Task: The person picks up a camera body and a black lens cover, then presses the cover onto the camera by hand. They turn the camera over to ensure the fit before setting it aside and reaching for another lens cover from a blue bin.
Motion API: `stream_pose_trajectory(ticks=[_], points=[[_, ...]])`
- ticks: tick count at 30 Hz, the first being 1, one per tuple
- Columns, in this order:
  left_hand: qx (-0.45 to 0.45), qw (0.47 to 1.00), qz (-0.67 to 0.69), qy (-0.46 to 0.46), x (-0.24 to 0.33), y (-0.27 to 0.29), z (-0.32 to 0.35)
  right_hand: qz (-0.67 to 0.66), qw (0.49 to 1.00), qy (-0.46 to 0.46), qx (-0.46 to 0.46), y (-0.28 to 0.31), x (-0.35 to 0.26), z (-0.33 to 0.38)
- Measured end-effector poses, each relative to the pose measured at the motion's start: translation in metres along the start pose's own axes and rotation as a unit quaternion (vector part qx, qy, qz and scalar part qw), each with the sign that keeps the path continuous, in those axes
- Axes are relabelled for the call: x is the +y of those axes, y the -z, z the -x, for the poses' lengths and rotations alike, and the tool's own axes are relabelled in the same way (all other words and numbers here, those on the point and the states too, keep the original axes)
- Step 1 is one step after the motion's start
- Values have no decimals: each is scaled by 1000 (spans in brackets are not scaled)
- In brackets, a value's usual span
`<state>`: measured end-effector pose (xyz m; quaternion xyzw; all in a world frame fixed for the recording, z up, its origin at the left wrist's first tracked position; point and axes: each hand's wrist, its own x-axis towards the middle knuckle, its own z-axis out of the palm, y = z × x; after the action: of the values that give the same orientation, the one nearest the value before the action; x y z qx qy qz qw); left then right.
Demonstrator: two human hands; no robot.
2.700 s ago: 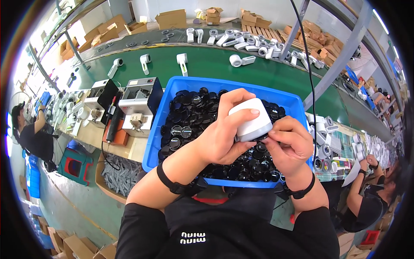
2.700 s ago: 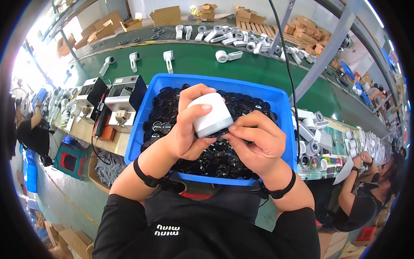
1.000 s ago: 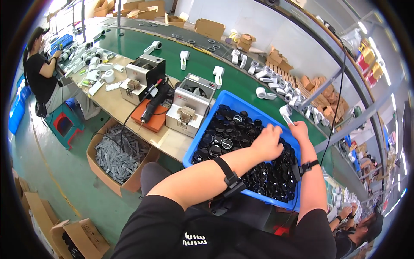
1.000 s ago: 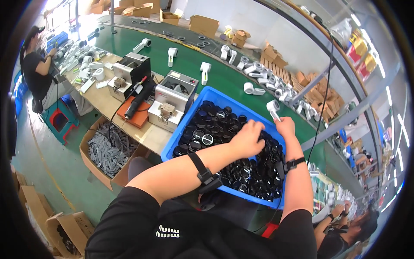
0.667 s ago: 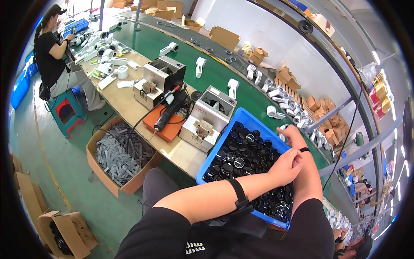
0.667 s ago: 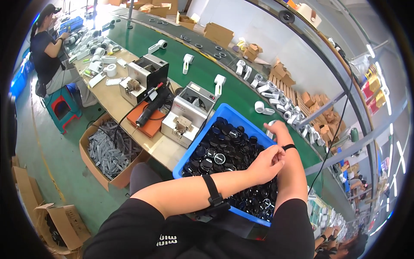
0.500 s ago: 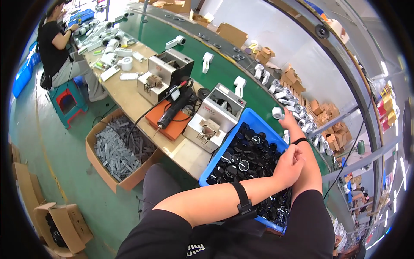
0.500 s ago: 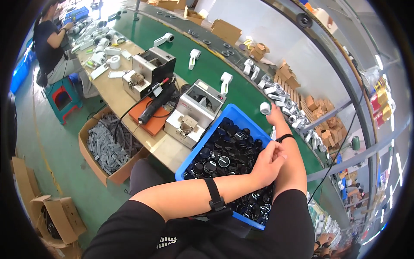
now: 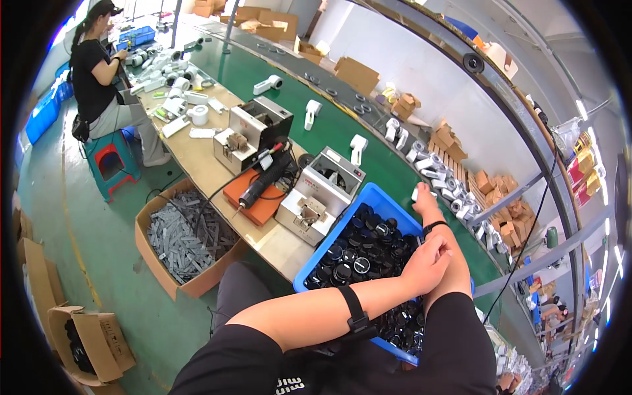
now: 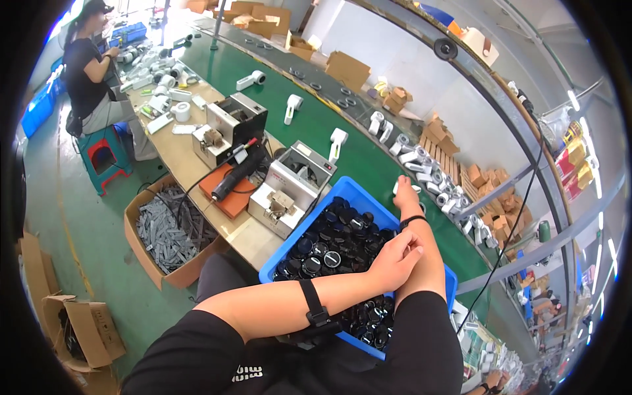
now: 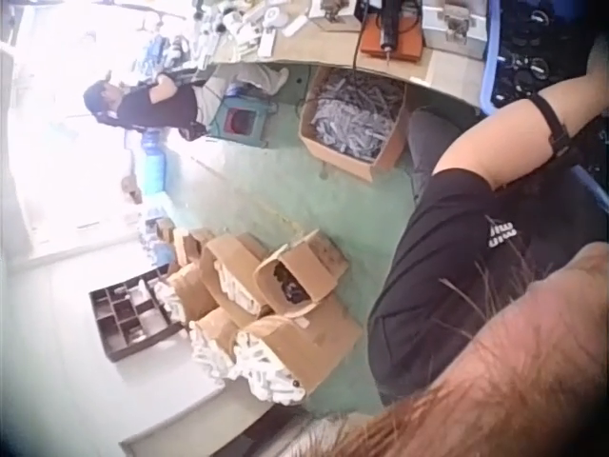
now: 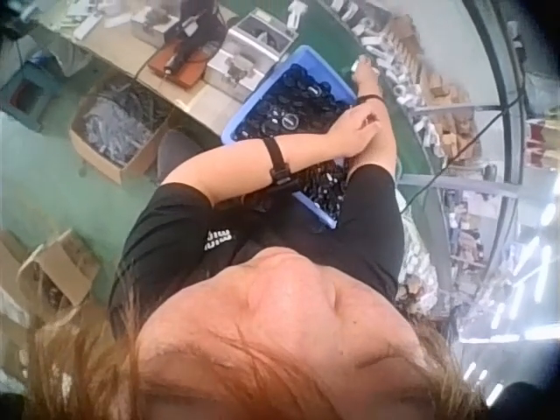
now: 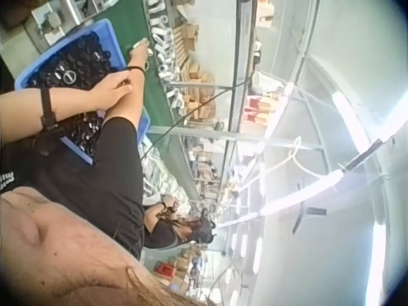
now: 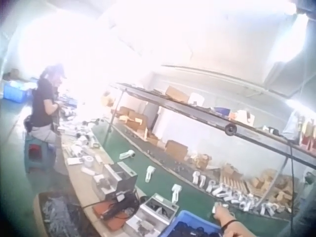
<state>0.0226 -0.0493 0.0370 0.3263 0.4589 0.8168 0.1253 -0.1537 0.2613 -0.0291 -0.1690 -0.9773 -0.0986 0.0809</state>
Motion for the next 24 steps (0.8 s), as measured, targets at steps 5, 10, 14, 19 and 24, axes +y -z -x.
stream_pose_trajectory(ticks=[5, 10, 14, 19, 24], points=[[55, 997, -3, -48, -9, 2, -12, 49, 992, -77, -86, 8, 0, 11], [56, 994, -33, -84, -11, 12, -15, 83, 995, -38, -28, 37, -38, 29], [75, 981, -158, -83, -2, 5, -8, -179, 970, 0, 163, 72, -29, 60], [177, 927, -279, -178, 12, 21, -13, -438, 873, -41, 212, 176, -66, 150], [-58, 916, -237, -318, 26, 28, -14, -404, 901, 10, 156, 201, -63, 267]])
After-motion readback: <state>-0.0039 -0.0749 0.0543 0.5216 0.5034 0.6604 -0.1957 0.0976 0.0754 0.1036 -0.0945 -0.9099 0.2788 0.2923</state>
